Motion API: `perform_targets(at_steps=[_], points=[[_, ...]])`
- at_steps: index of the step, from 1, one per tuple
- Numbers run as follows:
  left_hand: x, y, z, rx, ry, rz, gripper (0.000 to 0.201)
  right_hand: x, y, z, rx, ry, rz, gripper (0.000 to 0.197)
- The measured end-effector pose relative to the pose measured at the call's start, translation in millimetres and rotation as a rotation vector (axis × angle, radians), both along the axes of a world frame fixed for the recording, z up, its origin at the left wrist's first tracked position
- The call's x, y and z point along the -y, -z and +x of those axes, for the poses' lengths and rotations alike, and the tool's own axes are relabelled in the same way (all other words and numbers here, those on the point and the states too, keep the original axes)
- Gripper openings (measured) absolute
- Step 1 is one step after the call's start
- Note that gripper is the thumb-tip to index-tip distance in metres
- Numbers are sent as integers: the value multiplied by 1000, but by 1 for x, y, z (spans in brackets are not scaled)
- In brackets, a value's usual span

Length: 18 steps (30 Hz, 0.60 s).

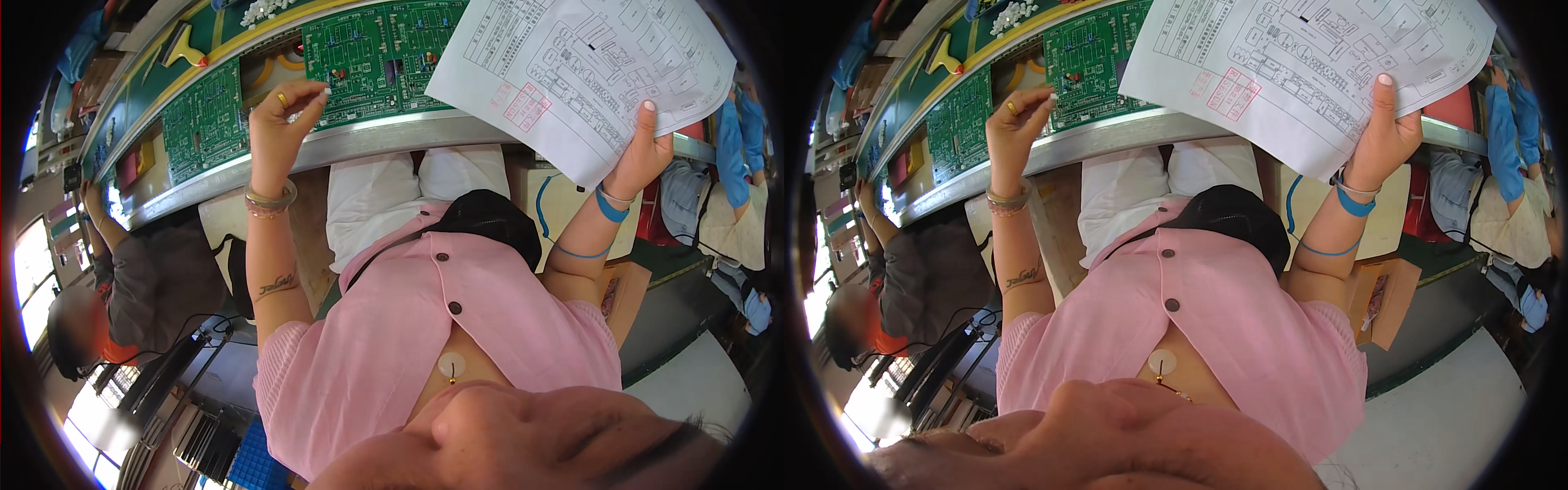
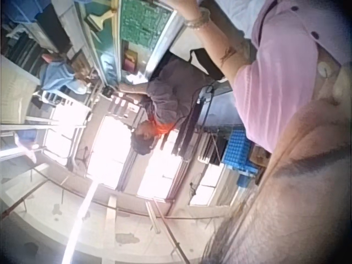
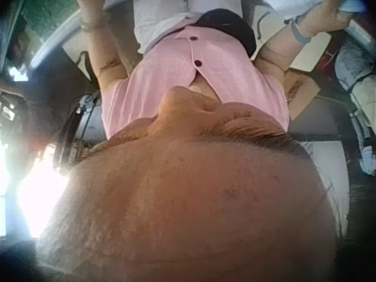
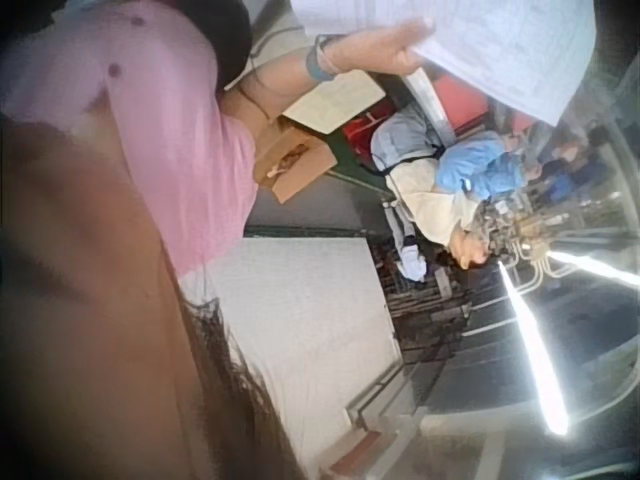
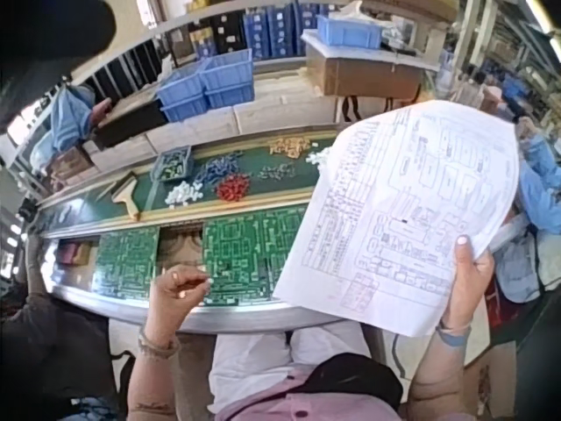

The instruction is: Assembling electronic components onto a printed circuit board on a production line.

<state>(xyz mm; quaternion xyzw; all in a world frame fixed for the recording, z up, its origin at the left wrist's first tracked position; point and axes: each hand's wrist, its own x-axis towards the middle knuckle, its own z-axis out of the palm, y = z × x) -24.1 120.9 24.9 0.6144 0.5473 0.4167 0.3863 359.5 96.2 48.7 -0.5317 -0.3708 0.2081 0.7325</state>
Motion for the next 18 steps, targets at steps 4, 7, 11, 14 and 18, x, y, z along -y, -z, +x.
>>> perform_targets(at_steps=[4, 7, 11, 14, 18], points=[[13, 5, 11, -295, 40, 37, 13, -4, -1, -3, -12, -16, 21, 30], [12, 0, 22, -563, 136, 241, 13, -4, 1, -3, 3, -4, 21, 30], [8, 9, 26, -568, 129, 299, 9, -3, 1, -4, -6, -3, 35, 28], [8, 12, 27, -611, 159, 329, 9, -1, 4, -2, 2, -6, 29, 27], [8, 14, 31, -598, 178, 319, 9, 0, 7, 2, -1, 1, 32, 26]])
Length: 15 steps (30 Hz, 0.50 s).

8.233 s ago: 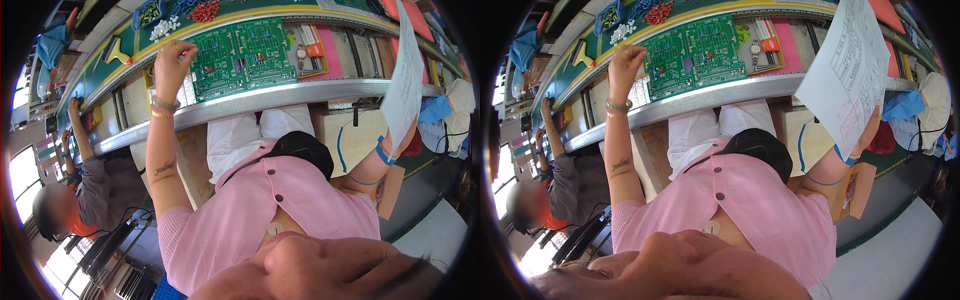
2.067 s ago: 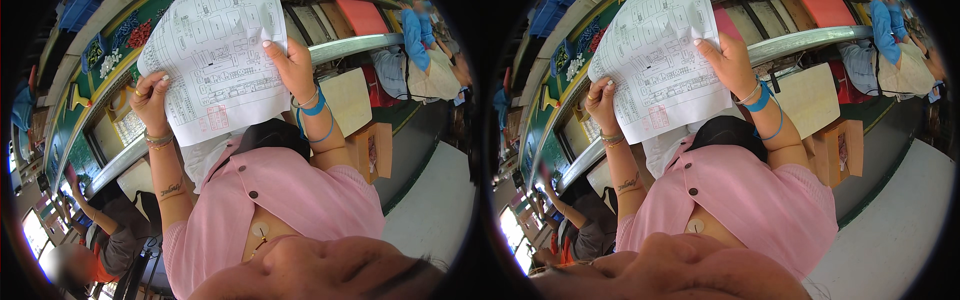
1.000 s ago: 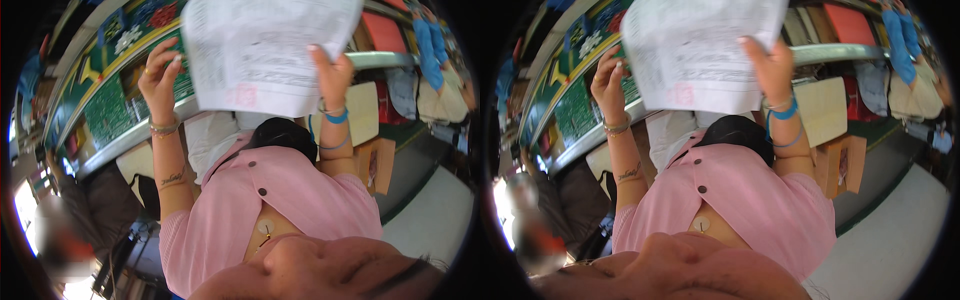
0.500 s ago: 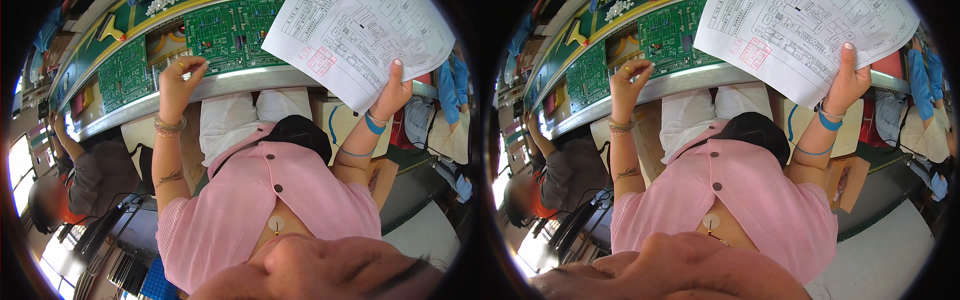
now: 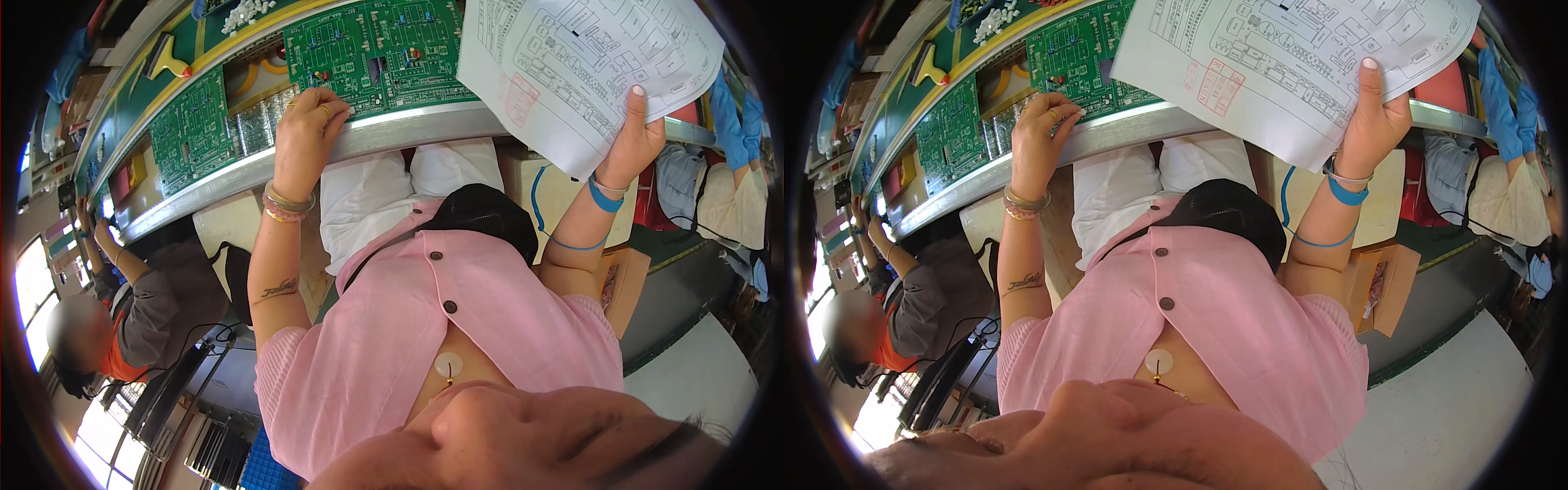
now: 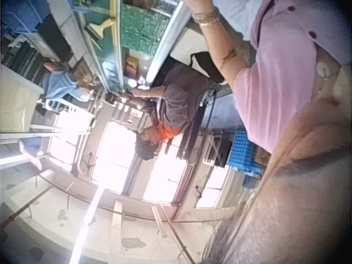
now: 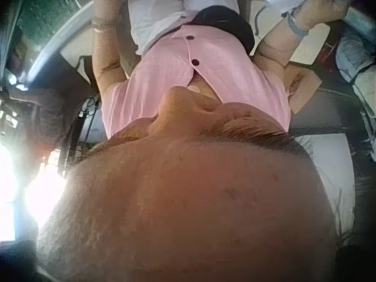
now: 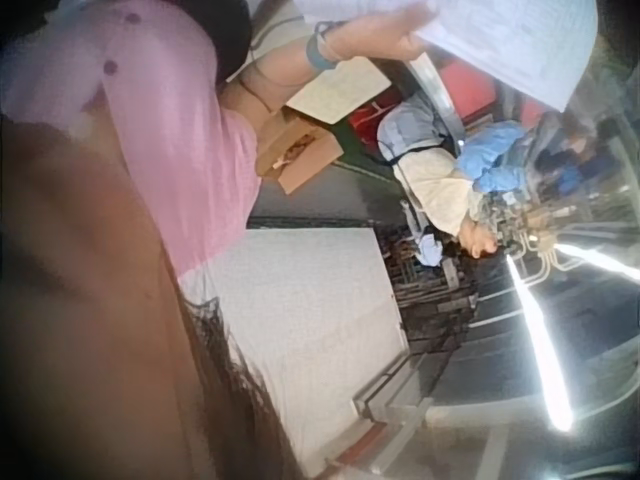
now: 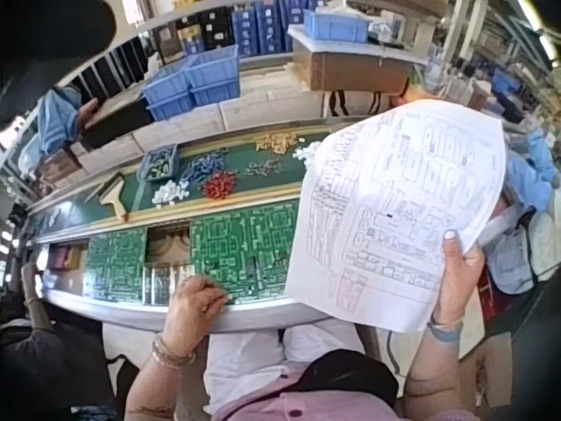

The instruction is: Assembling electronic components onto a printed circuit board on a production line.

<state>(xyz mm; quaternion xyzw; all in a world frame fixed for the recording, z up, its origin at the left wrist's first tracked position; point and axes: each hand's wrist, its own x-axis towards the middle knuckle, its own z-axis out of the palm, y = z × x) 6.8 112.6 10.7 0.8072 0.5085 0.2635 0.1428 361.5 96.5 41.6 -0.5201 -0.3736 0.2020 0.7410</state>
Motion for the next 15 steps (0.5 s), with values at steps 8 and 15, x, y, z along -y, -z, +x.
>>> perform_targets(at_steps=[8, 15], points=[[-2, 0, 5, -58, 24, 24, 9, 0, 3, 2, 21, 14, -34, 25], [-2, 3, 6, -85, 28, 38, 8, -2, 4, -2, -9, -6, 5, 24]])
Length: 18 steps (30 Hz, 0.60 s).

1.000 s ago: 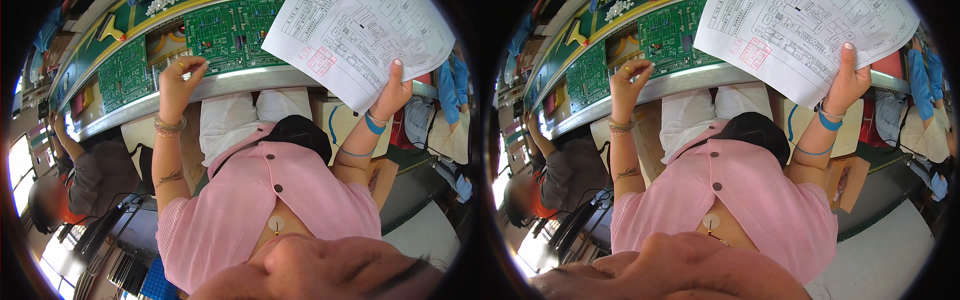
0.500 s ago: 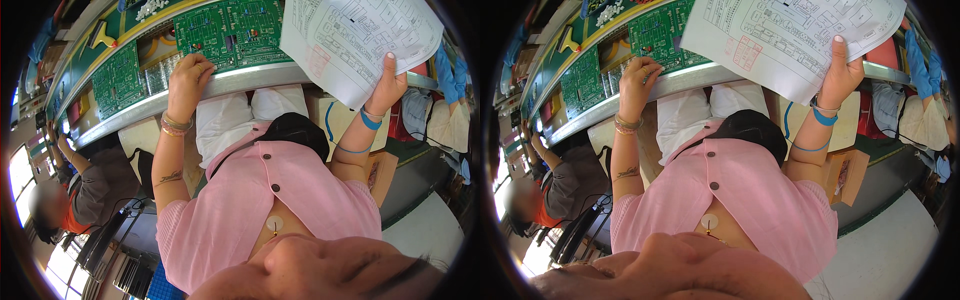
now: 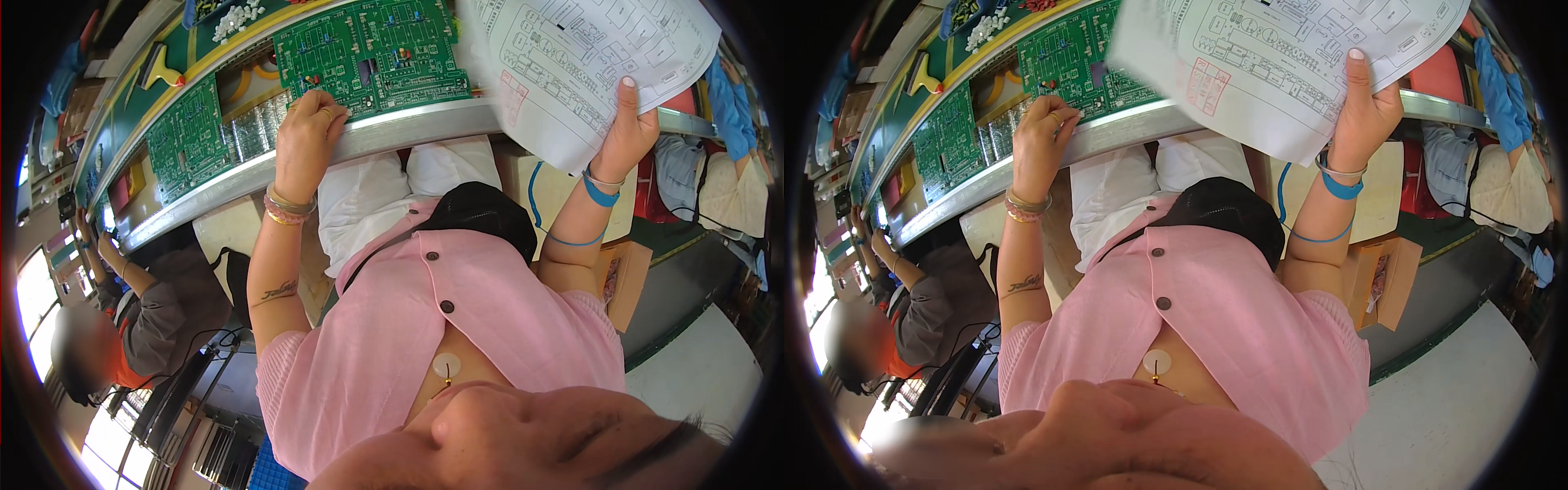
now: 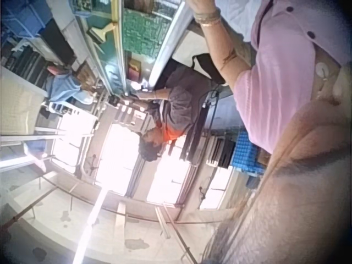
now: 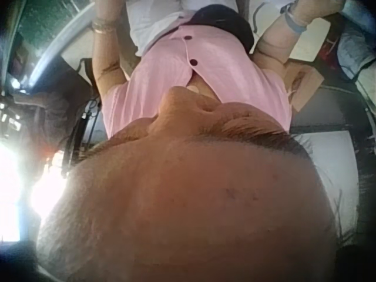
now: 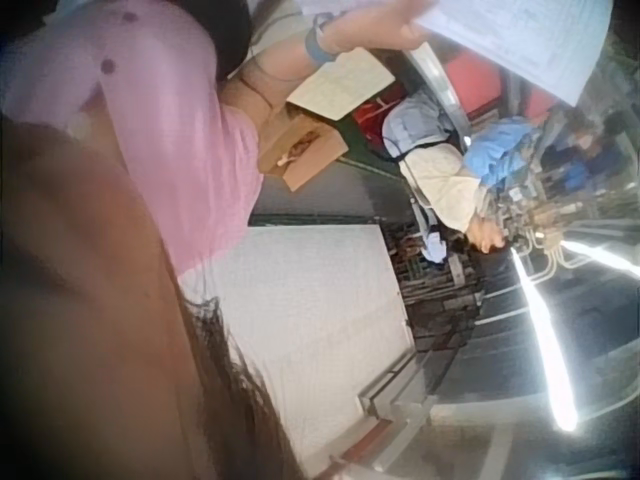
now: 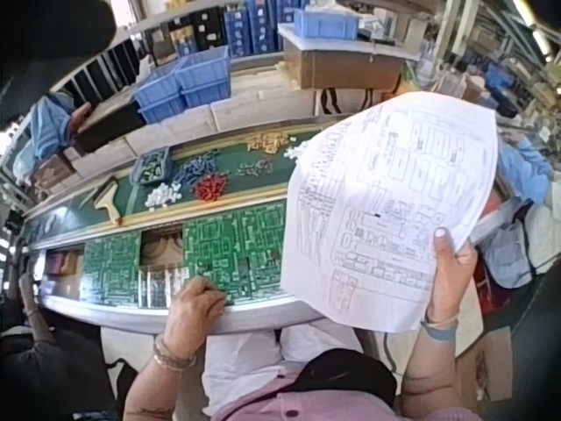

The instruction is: Assembling electronic components onto a printed circuit board on a production line.

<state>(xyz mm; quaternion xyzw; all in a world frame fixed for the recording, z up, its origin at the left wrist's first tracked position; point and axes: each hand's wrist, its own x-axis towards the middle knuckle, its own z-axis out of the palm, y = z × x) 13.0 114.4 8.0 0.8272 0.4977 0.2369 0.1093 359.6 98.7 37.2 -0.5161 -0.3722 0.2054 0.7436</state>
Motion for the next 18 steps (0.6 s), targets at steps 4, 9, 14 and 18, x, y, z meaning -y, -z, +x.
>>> perform_targets(at_steps=[4, 9, 14, 18], points=[[1, -1, 1, -9, -6, -3, 8, 1, 1, -1, 39, 12, -39, 26], [3, 0, 2, 0, -23, -41, 7, 2, 3, -1, 67, 6, -58, 27], [2, -6, 4, -24, -11, -39, 7, 2, -1, -1, 83, 4, -15, 28], [1, -3, 5, -5, 17, -19, 7, 7, -3, -7, 173, 89, -167, 27]])
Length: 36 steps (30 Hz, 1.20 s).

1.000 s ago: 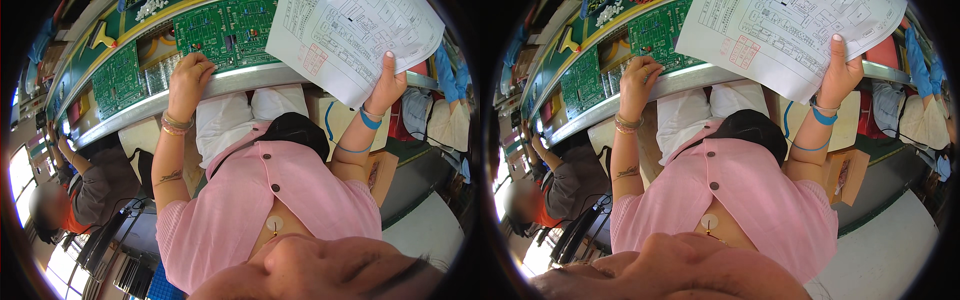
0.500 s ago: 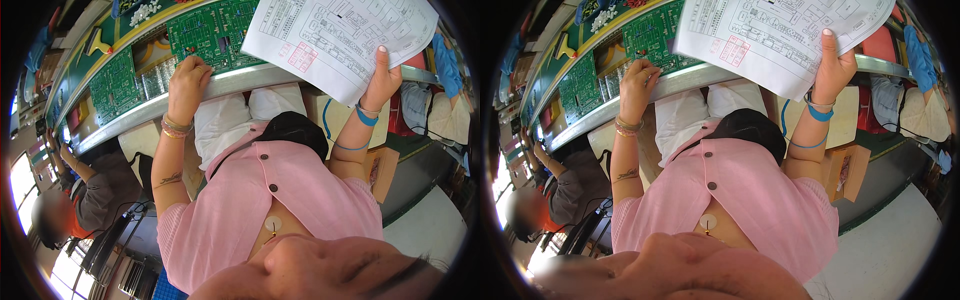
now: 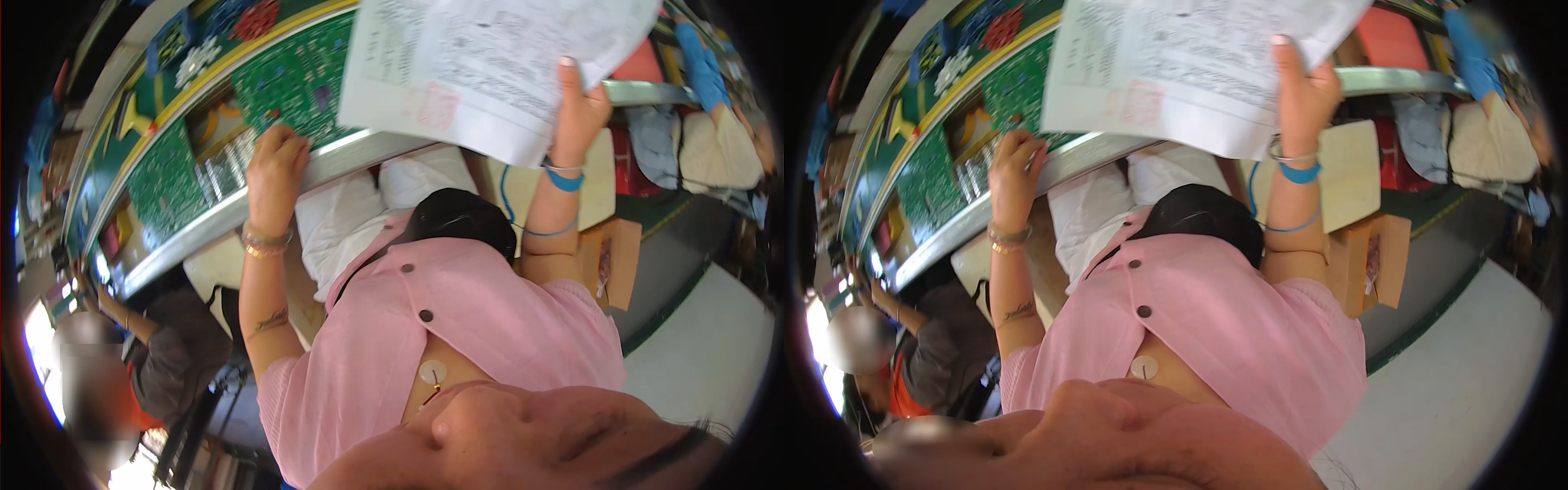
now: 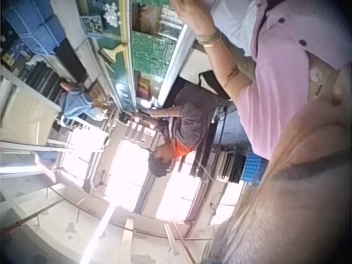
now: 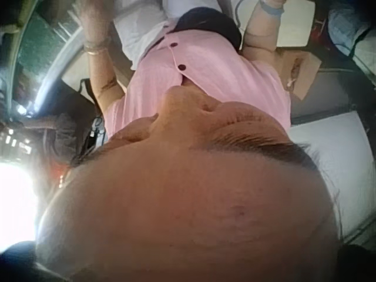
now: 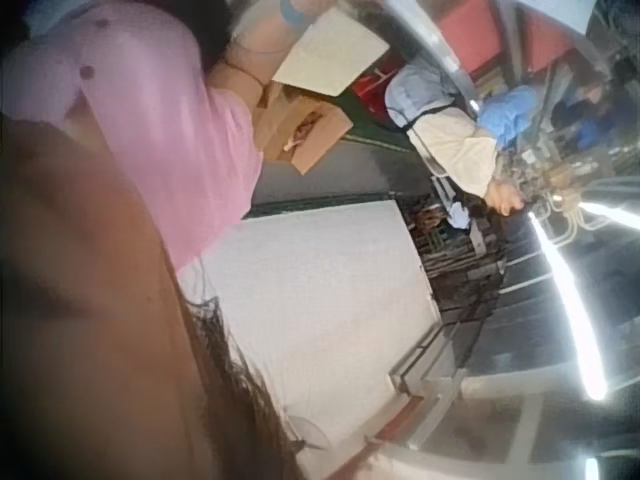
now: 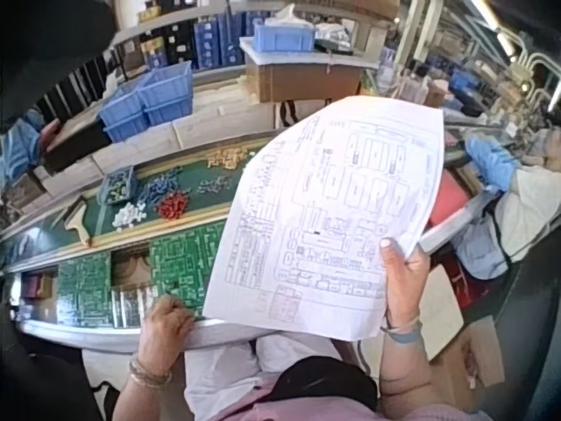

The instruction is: Assembling electronic components onto a printed circuit board on a production line.

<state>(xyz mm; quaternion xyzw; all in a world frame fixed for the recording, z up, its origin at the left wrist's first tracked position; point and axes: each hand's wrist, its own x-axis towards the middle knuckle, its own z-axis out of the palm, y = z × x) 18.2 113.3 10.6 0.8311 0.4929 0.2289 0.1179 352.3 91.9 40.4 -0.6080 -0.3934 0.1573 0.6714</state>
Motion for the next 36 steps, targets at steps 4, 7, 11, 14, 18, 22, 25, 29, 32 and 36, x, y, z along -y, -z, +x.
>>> perform_targets(at_steps=[4, 7, 11, 14, 18, 22, 25, 29, 32, 36], points=[[4, -1, -3, -34, 2, 15, 7, -3, 2, -7, -11, -76, 29, 24], [4, 2, 0, -76, 10, 54, 7, -3, -2, -7, -20, -148, 63, 24], [4, -3, 2, -111, 20, 41, 7, -3, -5, -6, -23, -197, 62, 24], [3, -3, 2, -120, 20, 13, 8, -3, -3, -5, -17, -205, 64, 25], [1, -3, 0, -110, 18, 0, 8, -2, -4, -6, 2, -213, 50, 26], [0, -1, -3, -83, 3, -27, 9, -1, -5, -5, 24, -212, 41, 27], [1, -5, -3, -52, -21, -30, 9, -1, -3, -5, 9, -222, 44, 26], [-1, -4, -11, 83, -30, -109, 9, 0, -3, -7, -35, -176, 22, 24], [-5, -8, -14, 93, -70, -56, 7, 0, 1, 0, -56, -122, 17, 25], [-10, -21, -22, 118, -172, -87, 8, -2, 1, 9, -49, -70, 52, 26]])
